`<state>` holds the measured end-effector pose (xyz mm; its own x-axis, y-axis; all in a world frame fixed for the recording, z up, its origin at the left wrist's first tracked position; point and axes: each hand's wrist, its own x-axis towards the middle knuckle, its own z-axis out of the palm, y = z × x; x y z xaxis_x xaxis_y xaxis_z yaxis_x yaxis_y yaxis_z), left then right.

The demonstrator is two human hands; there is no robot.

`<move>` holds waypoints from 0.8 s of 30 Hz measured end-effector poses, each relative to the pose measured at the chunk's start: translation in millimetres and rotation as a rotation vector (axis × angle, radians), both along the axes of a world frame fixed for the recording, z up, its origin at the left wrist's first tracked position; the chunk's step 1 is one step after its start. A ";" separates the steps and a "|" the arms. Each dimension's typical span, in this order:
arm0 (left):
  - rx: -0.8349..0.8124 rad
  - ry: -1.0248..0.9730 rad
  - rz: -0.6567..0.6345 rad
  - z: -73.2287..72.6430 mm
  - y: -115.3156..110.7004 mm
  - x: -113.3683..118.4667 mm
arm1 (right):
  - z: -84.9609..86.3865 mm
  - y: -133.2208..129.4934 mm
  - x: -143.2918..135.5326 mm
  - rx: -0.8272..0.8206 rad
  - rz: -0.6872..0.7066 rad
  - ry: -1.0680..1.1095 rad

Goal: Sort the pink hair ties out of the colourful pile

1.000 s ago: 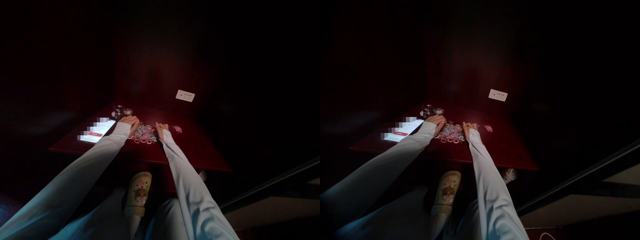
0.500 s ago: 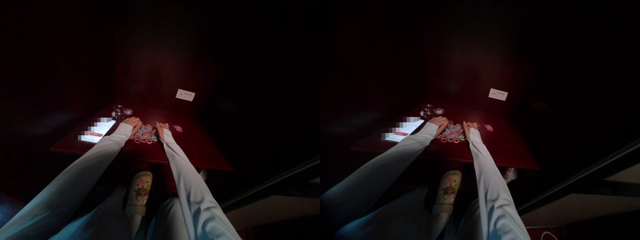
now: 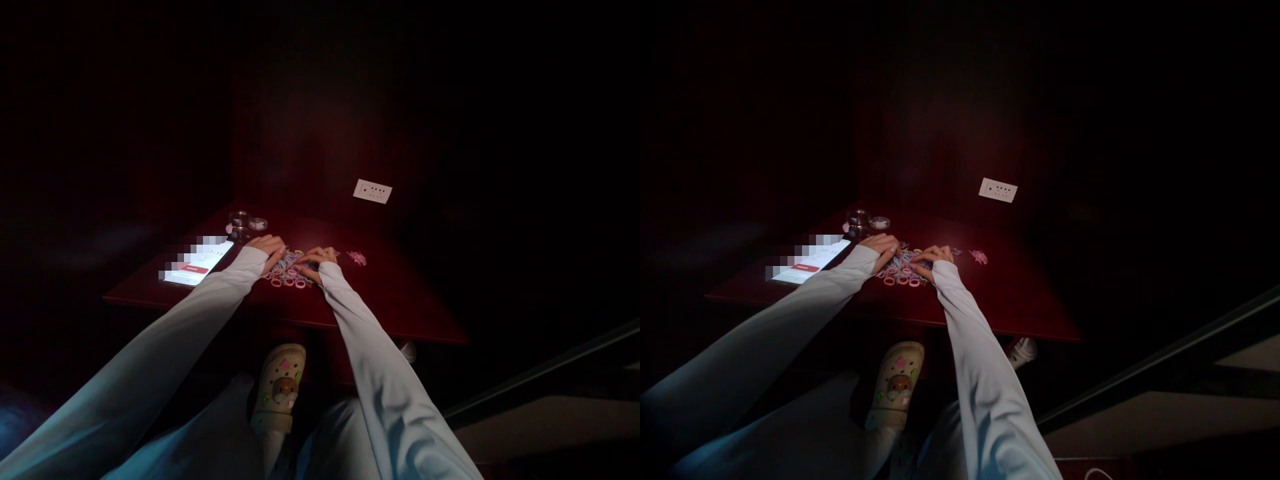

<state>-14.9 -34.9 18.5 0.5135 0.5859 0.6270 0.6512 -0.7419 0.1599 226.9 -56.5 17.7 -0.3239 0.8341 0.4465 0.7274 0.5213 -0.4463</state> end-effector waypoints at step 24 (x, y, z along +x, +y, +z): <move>0.025 0.033 0.025 1.6 -0.3 3.8 | -14.7 21.0 -12.9 -0.060 -0.134 0.394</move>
<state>-11.2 -35.2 20.1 0.5197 0.5834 0.6241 0.6744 -0.7286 0.1195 214.1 -35.6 3.0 -0.0252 0.8857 0.4636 0.5542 0.3983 -0.7309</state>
